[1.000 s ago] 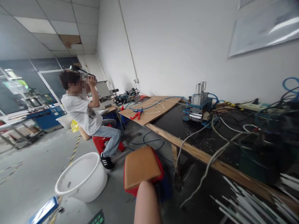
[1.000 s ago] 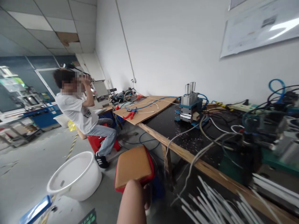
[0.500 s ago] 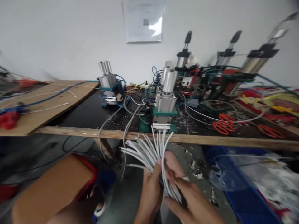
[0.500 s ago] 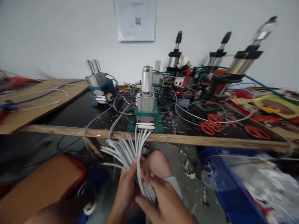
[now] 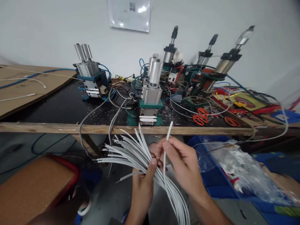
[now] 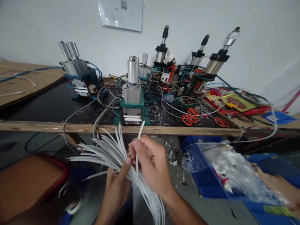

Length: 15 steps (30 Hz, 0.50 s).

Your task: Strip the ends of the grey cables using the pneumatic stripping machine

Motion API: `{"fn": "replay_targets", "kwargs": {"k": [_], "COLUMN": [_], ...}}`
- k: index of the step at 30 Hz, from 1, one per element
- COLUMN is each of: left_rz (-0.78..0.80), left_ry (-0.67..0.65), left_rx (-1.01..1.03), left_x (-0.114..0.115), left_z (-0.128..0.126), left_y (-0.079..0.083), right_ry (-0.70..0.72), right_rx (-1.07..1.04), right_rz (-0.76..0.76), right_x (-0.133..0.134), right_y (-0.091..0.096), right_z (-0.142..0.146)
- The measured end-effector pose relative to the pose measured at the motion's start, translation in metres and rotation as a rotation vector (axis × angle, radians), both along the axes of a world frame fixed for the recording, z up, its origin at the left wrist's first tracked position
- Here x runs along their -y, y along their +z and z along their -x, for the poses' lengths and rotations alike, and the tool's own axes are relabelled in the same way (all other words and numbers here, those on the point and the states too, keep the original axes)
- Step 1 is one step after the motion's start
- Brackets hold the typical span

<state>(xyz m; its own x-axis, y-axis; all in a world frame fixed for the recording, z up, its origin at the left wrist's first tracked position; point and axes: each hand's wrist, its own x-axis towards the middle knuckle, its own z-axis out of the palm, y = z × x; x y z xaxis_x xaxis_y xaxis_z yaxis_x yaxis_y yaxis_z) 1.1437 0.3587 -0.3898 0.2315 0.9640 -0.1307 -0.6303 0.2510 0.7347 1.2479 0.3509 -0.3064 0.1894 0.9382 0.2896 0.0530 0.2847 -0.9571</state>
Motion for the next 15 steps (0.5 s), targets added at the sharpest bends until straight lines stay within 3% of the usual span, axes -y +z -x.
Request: {"fn": "replay_targets", "kwargs": {"k": [3,6,9,15], "left_rz": [-0.011,0.016,0.046,-0.032], "left_ry": [-0.034,-0.039,-0.010,-0.005], "left_rx": [0.198,0.294,0.244,0.191], "left_x": [0.000,-0.001,-0.001,0.005], "left_z": [0.003,0.006,0.009,0.009], "left_y": [0.017,0.032,0.036,0.036], "right_ry": [0.063,0.095,0.065,0.058], "right_rx": [-0.231,0.120,0.489,0.531], "right_rz": [0.059,0.189,0.143,0.016], "right_x": [0.012,0.031,0.048,0.054], "right_y": [0.002,0.005,0.004,-0.011], "right_z": [-0.013,-0.023,-0.021,-0.004]}}
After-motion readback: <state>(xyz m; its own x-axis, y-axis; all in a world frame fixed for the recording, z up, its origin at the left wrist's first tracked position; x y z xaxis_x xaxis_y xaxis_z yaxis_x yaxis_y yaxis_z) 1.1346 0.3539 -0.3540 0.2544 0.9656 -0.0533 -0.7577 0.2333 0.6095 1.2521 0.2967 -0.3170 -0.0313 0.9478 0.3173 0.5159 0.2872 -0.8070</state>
